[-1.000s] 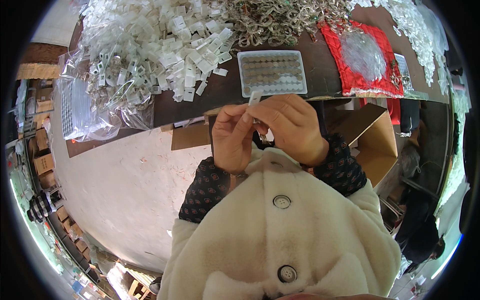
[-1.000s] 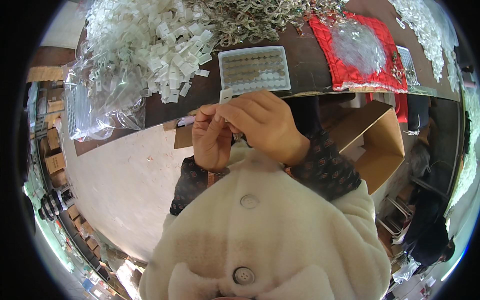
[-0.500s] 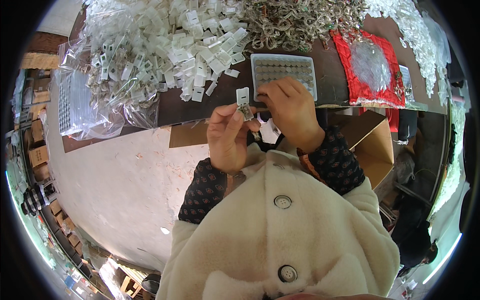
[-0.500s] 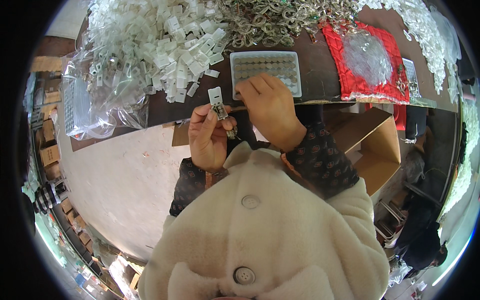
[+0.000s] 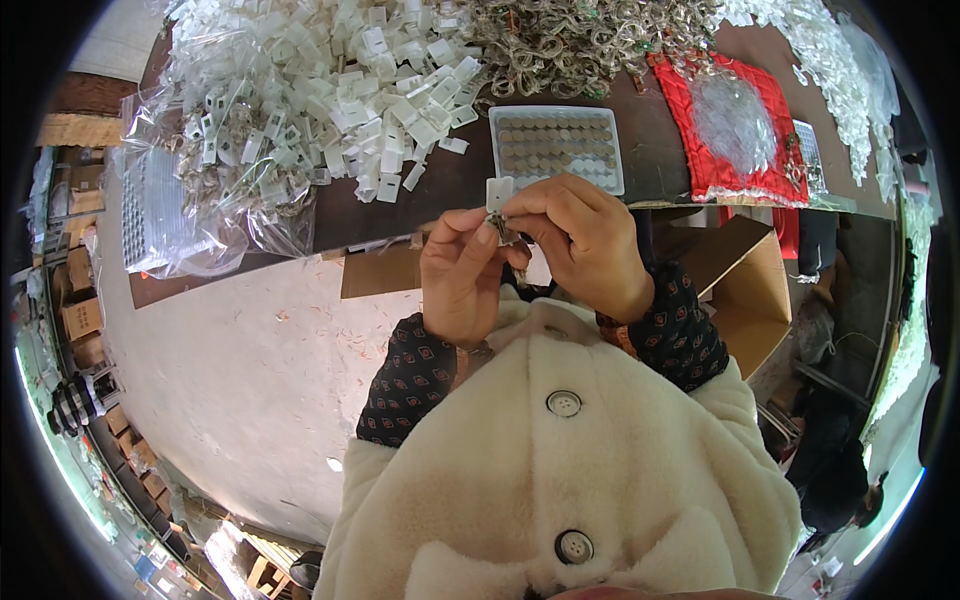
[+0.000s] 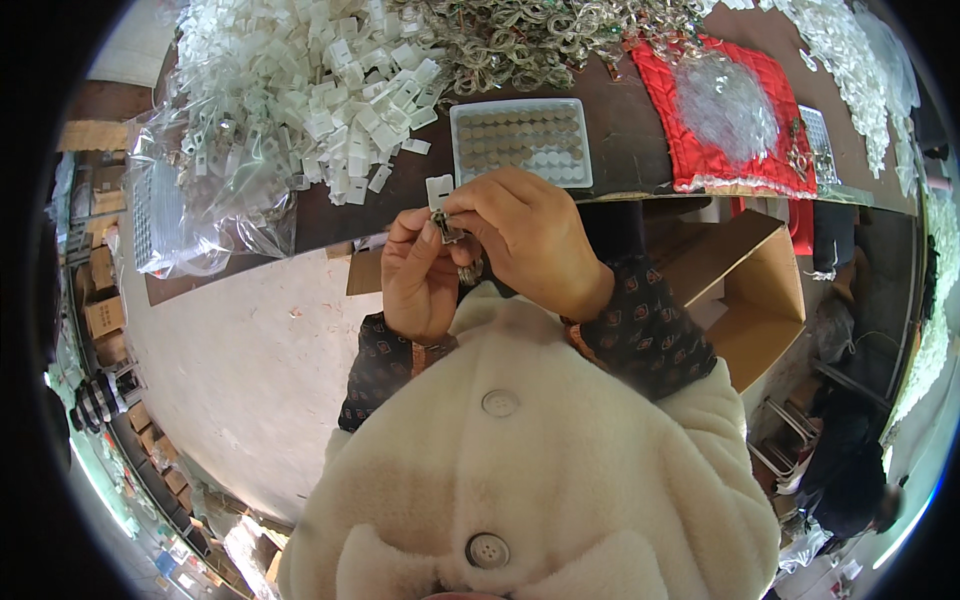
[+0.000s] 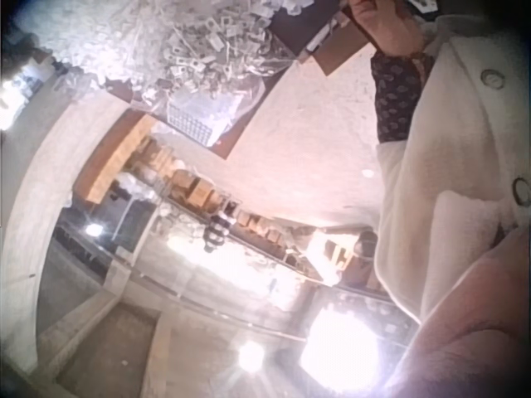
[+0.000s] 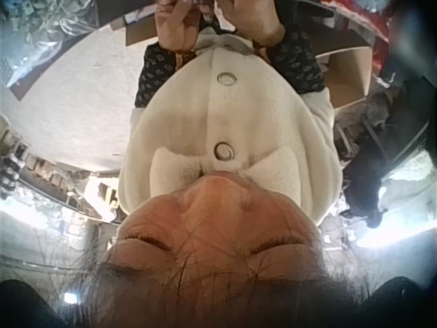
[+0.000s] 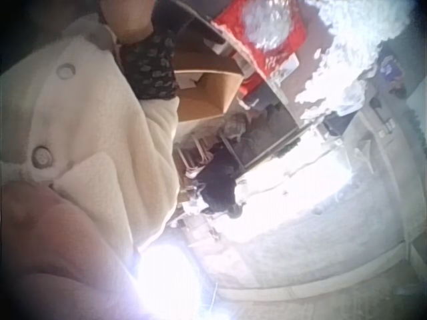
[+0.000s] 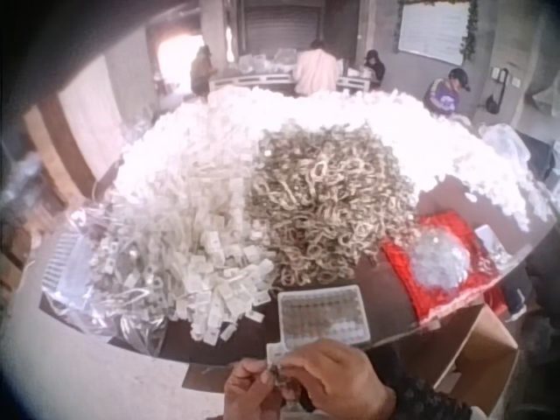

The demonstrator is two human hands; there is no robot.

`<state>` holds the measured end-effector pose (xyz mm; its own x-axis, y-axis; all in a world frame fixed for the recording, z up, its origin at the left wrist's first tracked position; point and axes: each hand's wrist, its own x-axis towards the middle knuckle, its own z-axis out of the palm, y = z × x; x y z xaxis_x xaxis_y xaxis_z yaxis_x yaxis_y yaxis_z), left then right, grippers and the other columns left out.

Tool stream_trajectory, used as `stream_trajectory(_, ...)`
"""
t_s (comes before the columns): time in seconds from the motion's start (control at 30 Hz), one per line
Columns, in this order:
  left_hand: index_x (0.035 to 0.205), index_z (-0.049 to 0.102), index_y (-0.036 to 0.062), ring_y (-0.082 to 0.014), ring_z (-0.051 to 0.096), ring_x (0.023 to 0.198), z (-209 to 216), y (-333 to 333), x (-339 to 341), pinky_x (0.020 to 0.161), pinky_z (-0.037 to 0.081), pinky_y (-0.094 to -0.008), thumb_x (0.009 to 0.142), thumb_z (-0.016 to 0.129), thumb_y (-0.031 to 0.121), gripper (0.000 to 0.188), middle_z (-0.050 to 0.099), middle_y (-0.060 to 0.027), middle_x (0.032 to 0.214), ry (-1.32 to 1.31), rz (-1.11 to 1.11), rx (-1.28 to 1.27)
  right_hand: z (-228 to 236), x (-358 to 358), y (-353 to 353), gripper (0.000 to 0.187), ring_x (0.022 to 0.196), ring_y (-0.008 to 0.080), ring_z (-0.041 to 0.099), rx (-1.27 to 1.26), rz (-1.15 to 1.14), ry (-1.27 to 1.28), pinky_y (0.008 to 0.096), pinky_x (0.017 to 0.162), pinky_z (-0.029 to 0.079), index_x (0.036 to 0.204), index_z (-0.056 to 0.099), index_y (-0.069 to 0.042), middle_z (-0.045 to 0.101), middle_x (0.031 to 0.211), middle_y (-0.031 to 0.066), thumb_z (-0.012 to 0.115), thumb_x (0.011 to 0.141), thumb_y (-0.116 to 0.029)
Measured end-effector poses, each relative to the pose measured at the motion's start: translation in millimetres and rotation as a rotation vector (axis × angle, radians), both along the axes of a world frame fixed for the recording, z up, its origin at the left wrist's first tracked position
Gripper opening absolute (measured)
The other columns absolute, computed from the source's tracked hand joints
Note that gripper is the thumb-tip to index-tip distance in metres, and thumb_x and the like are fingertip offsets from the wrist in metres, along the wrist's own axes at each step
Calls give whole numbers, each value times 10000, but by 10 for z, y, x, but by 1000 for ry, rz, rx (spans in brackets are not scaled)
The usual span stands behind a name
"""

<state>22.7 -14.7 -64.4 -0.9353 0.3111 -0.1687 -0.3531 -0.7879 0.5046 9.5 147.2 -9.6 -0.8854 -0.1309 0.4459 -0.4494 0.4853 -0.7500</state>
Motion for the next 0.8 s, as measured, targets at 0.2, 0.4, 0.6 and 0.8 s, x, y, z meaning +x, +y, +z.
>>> stream_trajectory(0.2, 1141, 610, 55, -158, 615, 836, 66, 45, 27, 798, 505, -324, 996, 587, 116, 159, 680, -72, 1039, -6, 4, -4, 39, 120, 73, 254, 837, 281, 663, 76, 64, 134, 353, 731, 537, 1050, 713, -29, 683, 978, 112, 741, 799, 1)
stream_trajectory(0.4, 1127, 606, 39, -172, 618, 807, 165, 127, 59, 794, 516, -333, 1000, 567, 83, 141, 681, -119, 1058, -70, 1, 21, 82, 201, 125, 322, 838, 242, 657, 76, 10, 196, 351, 708, 507, 1089, 699, -44, 675, 990, 93, 775, 778, -77)
stream_trajectory(0.6, 1113, 609, 48, -134, 571, 699, 197, 159, 110, 796, 497, -333, 993, 587, 155, 162, 697, -96, 997, 17, -166, -78, 69, 197, 160, 211, 699, 93, 620, -805, 67, -578, 261, 579, 518, 1118, 650, -2, 666, 878, 95, 690, 915, -44)
stream_trajectory(0.8, 1120, 631, 78, -162, 617, 823, 265, 183, 117, 745, 510, -293, 974, 628, 176, 176, 668, -50, 972, -61, -181, 54, 31, 226, 235, 178, 830, 180, 688, -472, 226, -49, 276, 691, 559, 993, 695, 0, 661, 1083, 147, 683, 838, 87)
